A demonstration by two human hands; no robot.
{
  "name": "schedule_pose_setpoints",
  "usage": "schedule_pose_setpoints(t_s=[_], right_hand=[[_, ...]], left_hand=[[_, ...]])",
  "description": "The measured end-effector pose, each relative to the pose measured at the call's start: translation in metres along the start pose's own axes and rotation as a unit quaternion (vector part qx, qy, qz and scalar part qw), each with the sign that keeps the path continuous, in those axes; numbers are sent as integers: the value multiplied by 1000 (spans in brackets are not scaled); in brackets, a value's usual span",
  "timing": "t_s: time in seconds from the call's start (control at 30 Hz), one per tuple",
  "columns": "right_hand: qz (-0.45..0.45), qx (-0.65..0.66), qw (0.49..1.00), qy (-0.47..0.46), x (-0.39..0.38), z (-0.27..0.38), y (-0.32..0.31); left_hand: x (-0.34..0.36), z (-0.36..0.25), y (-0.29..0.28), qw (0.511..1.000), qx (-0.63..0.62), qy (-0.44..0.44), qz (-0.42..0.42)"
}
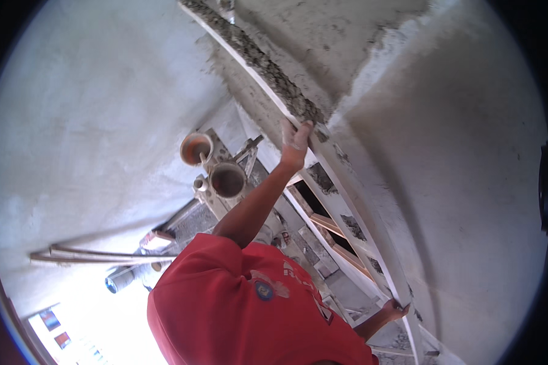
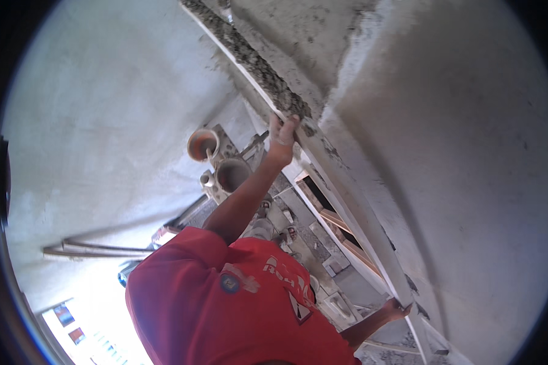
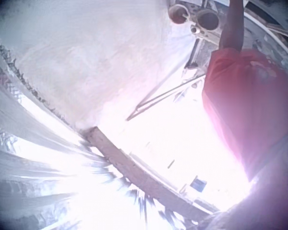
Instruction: The person applies wet mortar to a wall around a window frame, levels the surface with a long straightedge, and stirs more mortar in a bucket with a trowel.
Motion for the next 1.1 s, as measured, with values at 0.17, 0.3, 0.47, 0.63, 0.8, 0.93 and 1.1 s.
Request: schedule_pose_setpoints(t_s=[0.17,0.3,0.47,0.63,0.8,0.93,1.1], right_hand=[[-82,-16,996,-44,18,14,-11],[-99,-32,994,-27,28,11,-32],[-119,-62,991,-7,71,11,-74],[-151,-162,970,100,118,-35,-78],[-200,-282,931,120,101,-95,-50],[-235,-301,924,30,47,-57,-37],[-218,-262,940,-28,41,-24,-32]], left_hand=[[-18,25,-35,995,10,-82,-57],[-27,50,-64,986,98,-122,-55],[-30,80,-106,979,156,-109,-79],[-1,123,-127,925,317,-162,-131],[28,147,-173,850,434,-225,-199],[12,150,-176,854,416,-262,-172],[-11,129,-171,881,384,-219,-171]])
Point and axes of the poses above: each hand's wrist, its own x-axis towards the middle knuckle, its own y-axis out of the palm, z = x × y, the point moved 8 cm from there along x, towards the middle knuckle, and after that the axes turned 13 degrees about -z, right-handed, at the moved point
